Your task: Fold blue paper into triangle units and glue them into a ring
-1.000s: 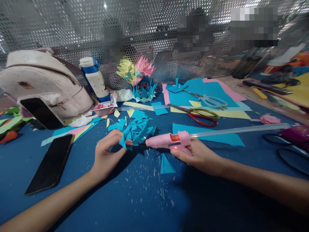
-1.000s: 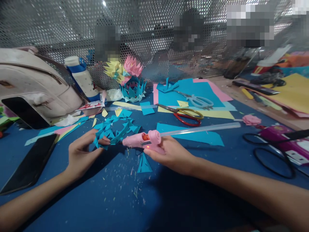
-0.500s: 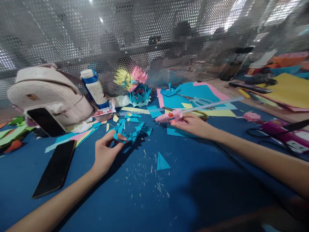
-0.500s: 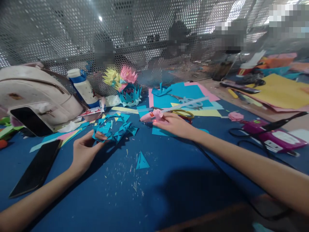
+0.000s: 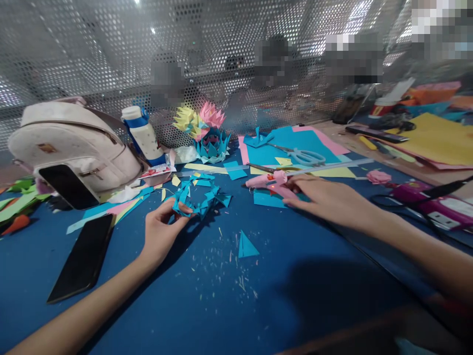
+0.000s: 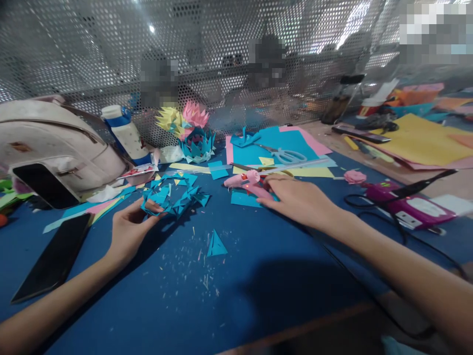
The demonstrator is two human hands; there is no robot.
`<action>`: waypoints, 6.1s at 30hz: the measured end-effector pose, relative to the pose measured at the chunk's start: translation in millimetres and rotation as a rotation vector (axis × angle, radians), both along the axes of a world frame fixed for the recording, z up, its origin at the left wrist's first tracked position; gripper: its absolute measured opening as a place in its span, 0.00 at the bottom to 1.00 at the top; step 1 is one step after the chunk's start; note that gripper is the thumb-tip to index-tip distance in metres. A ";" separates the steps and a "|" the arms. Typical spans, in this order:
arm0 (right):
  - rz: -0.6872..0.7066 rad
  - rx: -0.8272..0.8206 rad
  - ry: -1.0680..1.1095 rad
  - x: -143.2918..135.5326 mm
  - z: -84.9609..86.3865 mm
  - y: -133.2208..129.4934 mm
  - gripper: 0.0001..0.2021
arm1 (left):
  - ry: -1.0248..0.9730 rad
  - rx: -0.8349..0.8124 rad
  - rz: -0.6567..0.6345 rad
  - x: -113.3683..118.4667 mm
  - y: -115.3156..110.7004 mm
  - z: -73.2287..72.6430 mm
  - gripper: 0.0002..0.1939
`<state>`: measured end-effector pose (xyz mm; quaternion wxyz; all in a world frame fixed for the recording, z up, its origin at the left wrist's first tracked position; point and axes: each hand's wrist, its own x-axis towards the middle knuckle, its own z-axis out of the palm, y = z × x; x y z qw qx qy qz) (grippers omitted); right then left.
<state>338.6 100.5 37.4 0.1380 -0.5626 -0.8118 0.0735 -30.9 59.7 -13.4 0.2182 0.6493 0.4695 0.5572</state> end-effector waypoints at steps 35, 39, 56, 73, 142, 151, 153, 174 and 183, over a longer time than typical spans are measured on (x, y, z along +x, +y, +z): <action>0.524 -0.500 -0.031 -102.1 21.9 -17.6 0.09 | -0.099 -0.054 -0.088 -0.9 -4.9 4.1 0.02; 0.482 -0.507 -0.049 -104.2 20.2 -16.0 0.08 | -0.102 -0.052 -0.092 -0.2 -4.9 3.9 0.02; 0.506 -0.508 -0.071 -104.0 18.3 -12.8 0.09 | -0.106 -0.057 -0.099 -1.2 -4.7 1.0 0.03; 0.541 -0.626 0.263 -103.0 34.3 2.2 0.07 | -0.064 -0.051 -0.122 0.1 -4.9 7.2 0.02; 0.778 -0.241 0.368 -153.5 38.6 27.7 0.08 | -0.453 -0.429 -0.254 7.6 -6.1 16.2 0.10; 0.805 -0.249 0.388 -154.3 33.8 29.7 0.08 | -0.441 -0.480 -0.257 6.5 -6.0 14.0 0.10; 0.809 -0.245 0.391 -154.5 33.0 30.4 0.07 | -0.440 -0.485 -0.249 6.4 -5.9 13.6 0.10; 0.705 -0.247 0.352 -159.8 33.7 17.1 0.05 | -0.262 -0.425 -0.189 11.8 -12.0 23.9 0.14; 0.615 -0.336 0.813 -168.2 22.2 20.2 0.07 | 0.022 -0.096 -0.037 7.6 -11.0 23.2 0.15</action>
